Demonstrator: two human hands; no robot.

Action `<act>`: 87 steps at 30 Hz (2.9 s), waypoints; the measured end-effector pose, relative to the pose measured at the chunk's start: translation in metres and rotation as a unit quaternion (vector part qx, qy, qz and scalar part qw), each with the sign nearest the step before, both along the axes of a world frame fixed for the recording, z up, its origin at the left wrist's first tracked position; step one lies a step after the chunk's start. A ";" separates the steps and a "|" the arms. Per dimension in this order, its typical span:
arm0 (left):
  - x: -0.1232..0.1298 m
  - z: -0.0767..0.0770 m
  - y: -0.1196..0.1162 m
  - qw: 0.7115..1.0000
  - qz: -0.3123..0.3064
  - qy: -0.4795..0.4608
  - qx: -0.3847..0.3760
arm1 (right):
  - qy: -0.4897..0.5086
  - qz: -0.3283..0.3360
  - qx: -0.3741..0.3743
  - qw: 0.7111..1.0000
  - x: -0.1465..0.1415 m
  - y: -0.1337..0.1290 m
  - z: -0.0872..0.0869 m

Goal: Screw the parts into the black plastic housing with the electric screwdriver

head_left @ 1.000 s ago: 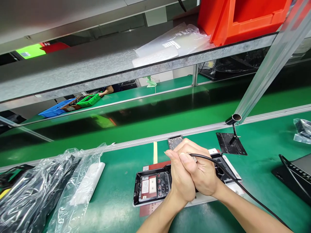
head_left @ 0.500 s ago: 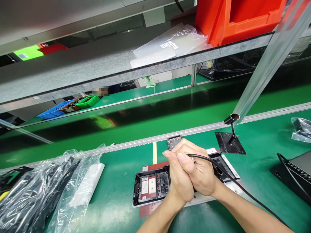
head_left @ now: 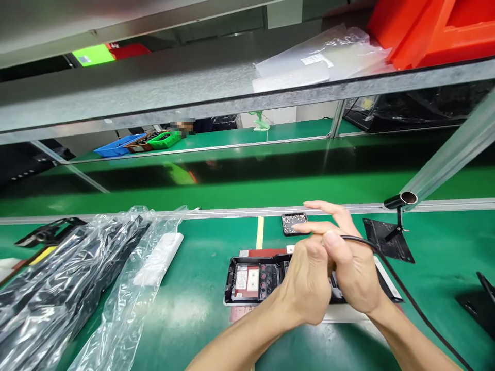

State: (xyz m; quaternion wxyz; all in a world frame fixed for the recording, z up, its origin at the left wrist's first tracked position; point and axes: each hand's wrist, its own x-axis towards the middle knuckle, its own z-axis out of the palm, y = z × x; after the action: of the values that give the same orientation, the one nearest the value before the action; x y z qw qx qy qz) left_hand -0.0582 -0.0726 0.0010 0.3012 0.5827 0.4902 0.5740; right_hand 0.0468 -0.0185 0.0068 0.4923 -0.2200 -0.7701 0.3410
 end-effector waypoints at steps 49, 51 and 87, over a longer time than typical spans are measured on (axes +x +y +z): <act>-0.063 -0.107 -0.081 0.846 0.062 0.505 0.160 | 0.200 0.076 -0.300 0.930 -0.008 -0.023 0.011; -0.062 -0.108 -0.082 0.844 0.062 0.508 0.158 | 0.202 0.075 -0.305 0.928 -0.009 -0.022 0.011; -0.060 -0.118 -0.087 0.852 0.062 0.501 0.142 | 0.180 0.095 -0.294 0.934 -0.005 -0.022 0.011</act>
State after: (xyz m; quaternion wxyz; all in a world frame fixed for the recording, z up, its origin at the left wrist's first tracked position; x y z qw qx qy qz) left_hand -0.1182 -0.1591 -0.1169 -0.1076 0.7959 0.5229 0.2856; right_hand 0.0419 -0.0402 0.0175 0.5015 -0.2151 -0.5511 0.6313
